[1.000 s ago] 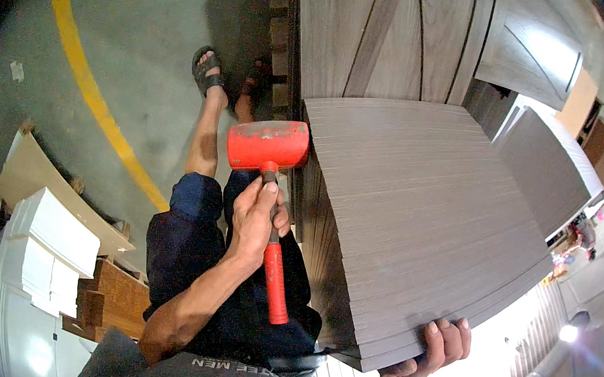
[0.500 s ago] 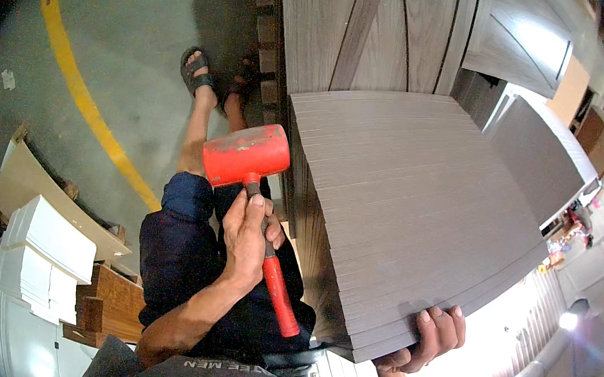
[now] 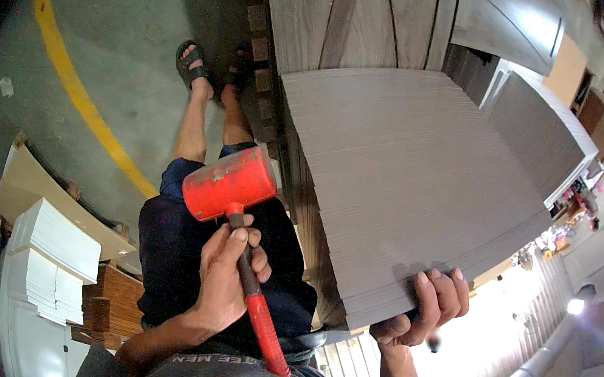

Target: The person strikes wood panels using a mallet to align them in a stack, moves the panels around on a pallet, and marks the edge of the panels using a small white tool.

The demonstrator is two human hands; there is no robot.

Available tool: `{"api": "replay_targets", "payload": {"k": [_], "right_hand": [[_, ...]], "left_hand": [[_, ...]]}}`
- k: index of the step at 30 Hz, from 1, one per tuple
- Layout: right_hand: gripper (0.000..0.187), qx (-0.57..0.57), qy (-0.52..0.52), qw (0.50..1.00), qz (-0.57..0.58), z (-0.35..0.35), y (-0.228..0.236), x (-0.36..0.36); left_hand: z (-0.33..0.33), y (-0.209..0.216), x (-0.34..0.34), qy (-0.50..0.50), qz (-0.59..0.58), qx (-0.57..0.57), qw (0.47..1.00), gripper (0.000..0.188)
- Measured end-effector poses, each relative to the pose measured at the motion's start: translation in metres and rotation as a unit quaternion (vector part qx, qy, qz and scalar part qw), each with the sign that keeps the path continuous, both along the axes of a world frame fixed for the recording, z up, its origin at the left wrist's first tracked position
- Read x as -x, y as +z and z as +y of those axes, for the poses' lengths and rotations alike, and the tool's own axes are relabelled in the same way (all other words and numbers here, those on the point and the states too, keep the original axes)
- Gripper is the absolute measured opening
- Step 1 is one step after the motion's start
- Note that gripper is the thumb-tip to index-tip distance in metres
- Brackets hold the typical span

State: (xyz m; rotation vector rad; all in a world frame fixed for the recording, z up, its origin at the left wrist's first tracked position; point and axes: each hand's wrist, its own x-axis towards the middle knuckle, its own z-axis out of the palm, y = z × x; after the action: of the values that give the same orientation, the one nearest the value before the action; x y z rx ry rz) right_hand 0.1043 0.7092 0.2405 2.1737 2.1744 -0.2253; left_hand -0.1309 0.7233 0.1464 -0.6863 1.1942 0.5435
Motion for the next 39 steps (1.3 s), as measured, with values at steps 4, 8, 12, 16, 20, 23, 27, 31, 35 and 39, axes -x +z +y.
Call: {"api": "replay_targets", "payload": {"k": [4,8,12,16,20,23,27,31,35,39], "right_hand": [[0.049,0.008,0.008,1.0,0.003,0.003,0.002,0.0],[0.05,0.003,0.017,1.0,0.007,0.004,0.002,-0.001],[0.05,0.002,0.014,1.0,0.01,0.004,0.002,0.0],[0.048,-0.006,0.014,1.0,0.012,0.005,0.0,0.001],[0.046,-0.036,0.013,0.998,0.041,0.008,-0.004,0.001],[0.047,-0.047,0.005,0.998,0.05,0.008,-0.007,0.003],[0.047,-0.041,0.021,0.998,0.045,0.008,-0.003,0.001],[0.046,-0.045,0.026,0.997,0.059,0.012,-0.005,0.001],[0.045,-0.055,0.024,0.997,0.058,0.011,-0.007,0.003],[0.045,-0.059,0.029,0.996,0.058,0.012,-0.006,0.004]], "left_hand": [[-0.01,0.029,-0.005,0.037,-0.034,-0.047,0.998,0.028],[-0.003,0.035,-0.022,0.035,-0.075,-0.056,0.995,0.025],[-0.011,0.036,-0.019,0.047,-0.067,-0.076,0.994,0.022],[-0.018,0.048,-0.02,0.059,-0.056,-0.074,0.994,0.022],[-0.013,0.047,-0.027,0.037,-0.083,-0.068,0.993,0.02],[-0.009,0.033,-0.019,0.024,-0.046,-0.126,0.991,0.018],[-0.017,0.034,-0.009,-0.02,0.008,-0.182,0.983,0.018],[-0.032,0.033,-0.018,-0.055,0.012,-0.268,0.962,0.021],[-0.037,0.024,-0.029,-0.054,0.011,-0.265,0.963,0.021],[-0.055,0.027,-0.03,-0.052,0.03,-0.29,0.955,0.023]]}}
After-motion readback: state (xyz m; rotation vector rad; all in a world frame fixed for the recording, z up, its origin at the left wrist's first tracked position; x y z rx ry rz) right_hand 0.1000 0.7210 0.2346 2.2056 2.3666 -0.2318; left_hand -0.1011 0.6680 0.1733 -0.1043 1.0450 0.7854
